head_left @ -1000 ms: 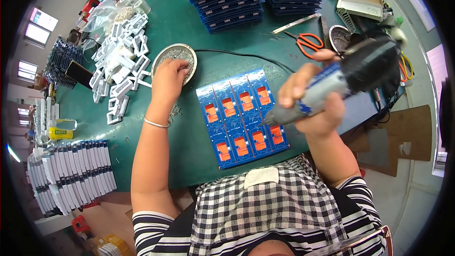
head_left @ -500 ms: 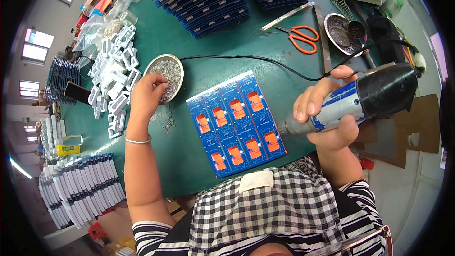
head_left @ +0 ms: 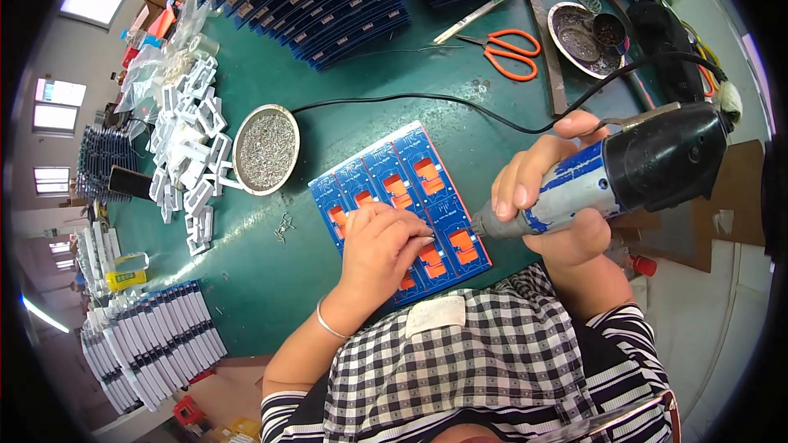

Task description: The person fastens small screws onto circuit boards with an electric screwdriver at an assembly station.

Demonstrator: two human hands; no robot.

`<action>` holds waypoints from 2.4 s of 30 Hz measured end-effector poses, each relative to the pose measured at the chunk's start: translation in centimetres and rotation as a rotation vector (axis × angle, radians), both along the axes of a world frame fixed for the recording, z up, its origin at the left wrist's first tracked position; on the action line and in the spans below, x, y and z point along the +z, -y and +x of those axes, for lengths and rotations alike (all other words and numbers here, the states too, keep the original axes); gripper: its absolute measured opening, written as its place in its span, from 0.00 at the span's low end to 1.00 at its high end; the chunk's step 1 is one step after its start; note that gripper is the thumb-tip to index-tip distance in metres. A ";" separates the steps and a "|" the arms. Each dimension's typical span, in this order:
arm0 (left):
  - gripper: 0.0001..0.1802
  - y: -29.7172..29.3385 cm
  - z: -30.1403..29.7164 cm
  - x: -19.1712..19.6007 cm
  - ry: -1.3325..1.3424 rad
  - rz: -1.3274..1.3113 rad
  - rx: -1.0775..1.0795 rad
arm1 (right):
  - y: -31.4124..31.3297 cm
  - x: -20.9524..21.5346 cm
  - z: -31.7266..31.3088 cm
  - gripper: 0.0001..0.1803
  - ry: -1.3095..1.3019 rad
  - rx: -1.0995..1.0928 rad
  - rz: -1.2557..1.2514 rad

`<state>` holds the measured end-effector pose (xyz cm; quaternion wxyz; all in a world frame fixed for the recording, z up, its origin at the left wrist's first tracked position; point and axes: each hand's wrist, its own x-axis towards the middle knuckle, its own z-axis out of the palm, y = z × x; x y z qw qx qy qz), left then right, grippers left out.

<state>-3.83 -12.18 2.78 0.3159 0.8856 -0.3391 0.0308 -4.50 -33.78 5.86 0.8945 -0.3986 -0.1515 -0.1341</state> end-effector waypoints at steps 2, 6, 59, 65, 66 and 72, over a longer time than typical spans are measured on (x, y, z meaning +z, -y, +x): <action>0.08 0.1 -0.2 0.0 0.010 0.016 0.000 | 0.1 -0.1 0.0 0.38 -0.001 -0.010 0.001; 0.08 -1.1 0.4 0.2 -0.010 -0.146 0.116 | 0.0 -0.2 0.0 0.38 0.009 -0.002 0.039; 0.10 0.9 0.3 0.6 -0.042 0.111 -0.086 | -0.6 0.9 0.5 0.35 0.084 0.139 -0.358; 0.10 0.4 0.0 -0.7 0.049 0.002 -0.077 | -1.1 1.1 1.1 0.35 0.153 0.164 -0.423; 0.10 0.4 0.1 -0.7 0.049 -0.001 -0.076 | -1.2 1.0 1.2 0.34 0.161 0.166 -0.426; 0.10 0.6 0.0 -0.5 0.041 -0.061 -0.054 | -2.3 0.6 1.7 0.34 0.214 0.176 -0.437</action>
